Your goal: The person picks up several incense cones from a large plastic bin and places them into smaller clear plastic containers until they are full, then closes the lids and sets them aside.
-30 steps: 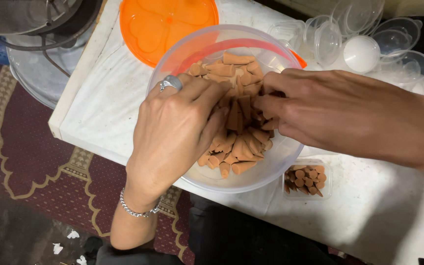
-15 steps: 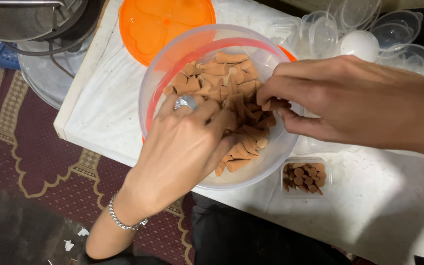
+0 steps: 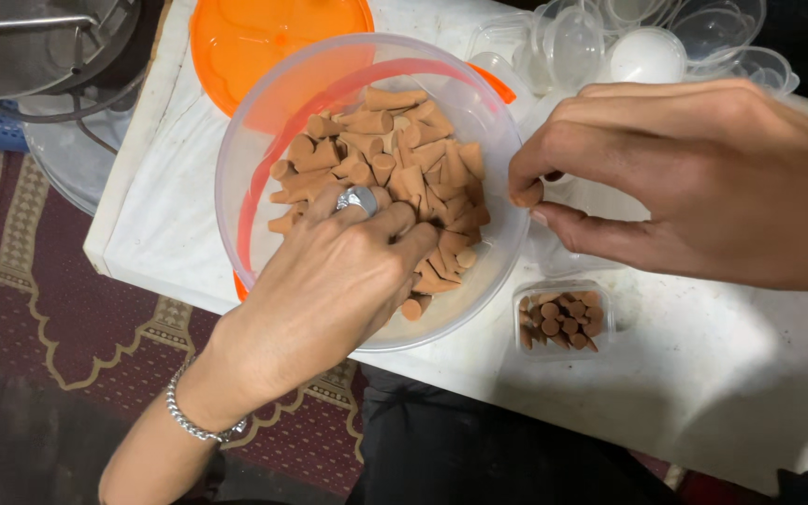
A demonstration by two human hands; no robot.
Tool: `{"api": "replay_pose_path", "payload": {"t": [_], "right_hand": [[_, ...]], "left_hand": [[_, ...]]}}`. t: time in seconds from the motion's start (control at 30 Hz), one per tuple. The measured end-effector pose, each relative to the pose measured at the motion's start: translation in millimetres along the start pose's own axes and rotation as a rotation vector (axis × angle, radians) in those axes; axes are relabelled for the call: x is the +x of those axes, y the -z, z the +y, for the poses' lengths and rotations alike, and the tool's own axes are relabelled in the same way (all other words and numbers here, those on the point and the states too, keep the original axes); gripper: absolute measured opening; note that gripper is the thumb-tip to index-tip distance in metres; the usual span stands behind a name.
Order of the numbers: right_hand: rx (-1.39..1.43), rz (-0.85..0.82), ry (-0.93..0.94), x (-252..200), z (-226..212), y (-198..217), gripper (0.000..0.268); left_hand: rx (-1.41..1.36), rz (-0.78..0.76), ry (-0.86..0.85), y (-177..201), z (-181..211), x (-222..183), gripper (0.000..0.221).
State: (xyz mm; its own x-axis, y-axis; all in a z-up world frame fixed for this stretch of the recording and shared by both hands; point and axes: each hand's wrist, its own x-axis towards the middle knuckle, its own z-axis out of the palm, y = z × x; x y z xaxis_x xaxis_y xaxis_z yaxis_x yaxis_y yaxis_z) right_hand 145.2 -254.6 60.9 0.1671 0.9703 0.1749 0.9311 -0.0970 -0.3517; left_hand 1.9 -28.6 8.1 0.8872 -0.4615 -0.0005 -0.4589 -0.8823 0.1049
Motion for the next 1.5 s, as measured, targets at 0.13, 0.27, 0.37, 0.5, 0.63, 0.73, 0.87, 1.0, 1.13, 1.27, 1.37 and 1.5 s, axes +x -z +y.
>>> {"api": "replay_pose_path", "payload": {"t": [0.13,0.27,0.37,0.5,0.63,0.73,0.87,1.0,1.13,1.27,1.37,1.5], "right_hand": [[-0.007,0.065,0.032,-13,-4,0,0.009],[0.032,0.117,0.027,-28,-9,0,0.006],[0.077,0.125,0.048,-40,-10,-5,0.006],[0.191,0.129,0.054,-62,-11,-24,0.014],[0.23,0.145,0.026,-85,-11,-58,0.019],[0.271,0.131,-0.018,-103,-11,-91,0.018],[0.277,0.118,-0.081,-112,-12,-115,0.011],[0.411,0.143,-0.202,-115,-12,-124,0.014],[0.496,0.142,-0.288,-118,-12,-126,0.013],[0.476,0.186,-0.287,-117,-13,-132,0.012],[0.396,0.233,-0.23,-116,-14,-136,0.009],[0.171,0.249,-0.084,-117,-12,-149,0.006]], "left_hand": [[-0.077,-0.05,0.02,5,1,-1,0.01],[-0.217,-0.059,0.062,11,0,-3,0.018],[-0.314,0.086,0.045,21,5,-5,0.013],[-0.358,0.363,-0.044,29,20,-7,0.014],[-0.406,0.526,-0.134,27,50,-3,0.016],[-0.585,0.766,-0.257,10,73,3,0.015],[-0.974,0.789,-0.126,-17,102,4,0.015],[-1.123,0.871,0.11,-41,121,2,0.016],[-1.143,0.848,0.164,-62,131,-3,0.024],[-1.064,0.882,0.083,-80,131,-5,0.013],[-1.081,0.873,0.161,-96,129,-8,0.013],[-1.304,0.763,0.424,-132,133,-17,0.01]]}}
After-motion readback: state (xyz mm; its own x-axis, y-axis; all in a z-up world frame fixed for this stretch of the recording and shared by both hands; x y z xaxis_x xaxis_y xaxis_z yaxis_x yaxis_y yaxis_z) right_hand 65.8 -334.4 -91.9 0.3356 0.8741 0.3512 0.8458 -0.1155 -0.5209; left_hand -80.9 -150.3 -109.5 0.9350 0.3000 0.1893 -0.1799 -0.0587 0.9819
